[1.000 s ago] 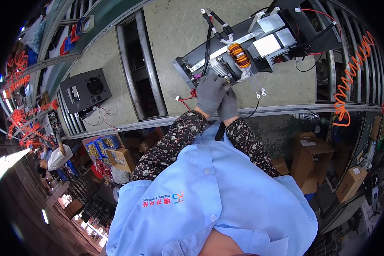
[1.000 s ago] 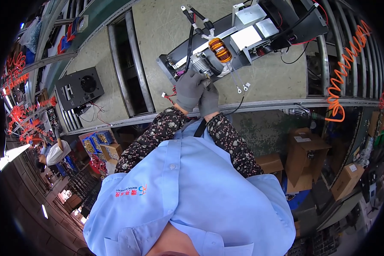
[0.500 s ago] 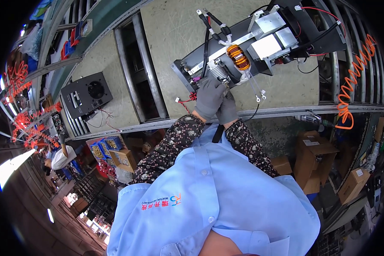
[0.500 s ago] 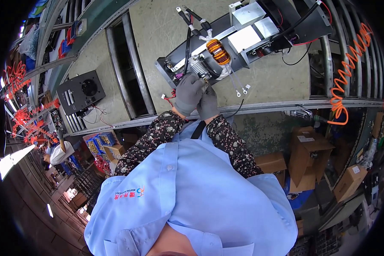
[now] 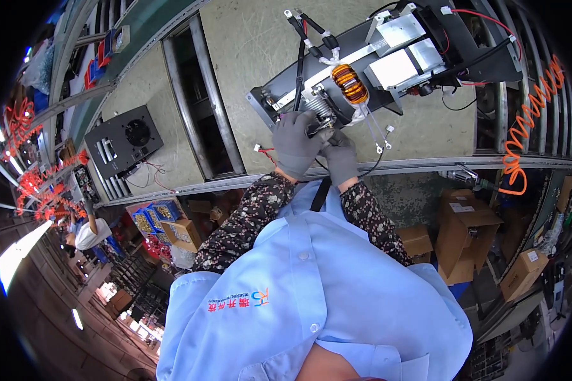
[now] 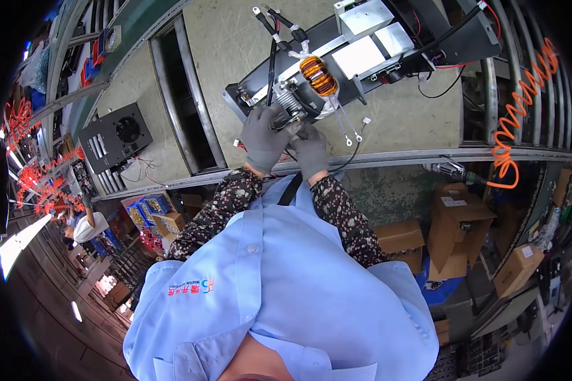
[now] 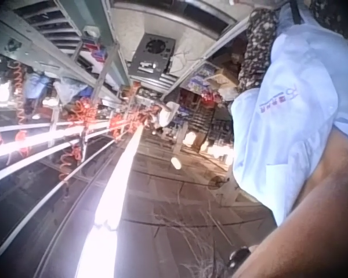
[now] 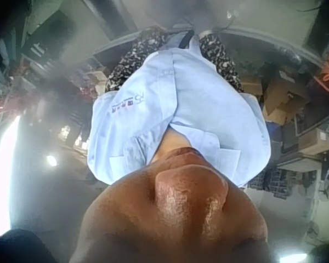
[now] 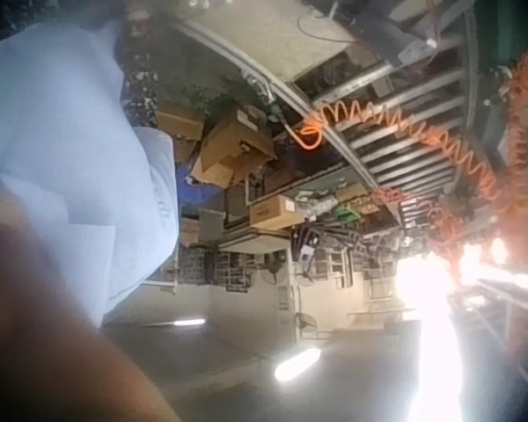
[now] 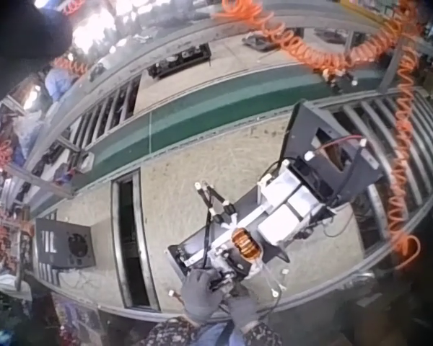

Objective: The person assembles complex electronic components by wiring, fastening parts, and organizing materials on a factory workbench. The person uses an electric screwdriver and tweezers to secure fasteners and manipulate the wiring harness and electronic components within a metal chassis, with additional parts stored in plastic bins.

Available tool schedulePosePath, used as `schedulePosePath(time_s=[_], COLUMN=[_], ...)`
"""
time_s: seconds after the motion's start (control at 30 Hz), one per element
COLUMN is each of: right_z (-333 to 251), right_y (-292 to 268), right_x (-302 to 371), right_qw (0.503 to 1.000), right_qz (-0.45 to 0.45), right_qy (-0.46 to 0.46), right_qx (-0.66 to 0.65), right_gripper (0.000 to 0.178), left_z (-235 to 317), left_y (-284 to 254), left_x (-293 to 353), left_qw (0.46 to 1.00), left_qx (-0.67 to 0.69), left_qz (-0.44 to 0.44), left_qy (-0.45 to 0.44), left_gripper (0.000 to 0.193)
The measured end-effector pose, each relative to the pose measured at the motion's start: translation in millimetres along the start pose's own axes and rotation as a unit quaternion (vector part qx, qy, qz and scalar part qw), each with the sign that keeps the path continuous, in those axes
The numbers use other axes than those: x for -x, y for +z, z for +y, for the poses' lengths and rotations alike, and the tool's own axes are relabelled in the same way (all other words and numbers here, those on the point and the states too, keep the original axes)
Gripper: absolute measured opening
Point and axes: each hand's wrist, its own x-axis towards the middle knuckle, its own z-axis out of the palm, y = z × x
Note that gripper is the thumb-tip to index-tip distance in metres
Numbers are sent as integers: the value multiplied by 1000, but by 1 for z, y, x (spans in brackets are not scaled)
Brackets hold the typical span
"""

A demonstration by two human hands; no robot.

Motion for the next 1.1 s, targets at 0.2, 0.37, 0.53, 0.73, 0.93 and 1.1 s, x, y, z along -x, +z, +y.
schedulePosePath(time_s=[0.2,0.37,0.53,0.73,0.93,1.1], right_z=[-108,-153,-146,-144,-149,-148], right_y=[-12,4,20,45,75,75], right_x=[29,-11,-71,-99,-108,-116], right_qw=[932,809,473,218,127,144], right_qz=[-66,-116,-234,-398,-491,-511], right_qy=[-41,-162,-365,-365,-273,-235], right_qx=[354,553,767,813,818,814], right_gripper=[15,17,7,9,10,13], left_z=[-17,-22,-22,-20,-23,-24], left_y=[18,25,33,38,47,51], left_x=[5,2,3,4,3,4], left_qw=[992,990,991,993,995,994], left_qx=[-48,-59,-57,-42,-38,-32], left_qz=[-1,-50,-63,-19,3,20], left_qy=[119,117,100,106,97,100], left_gripper=[27,20,23,22,20,19])
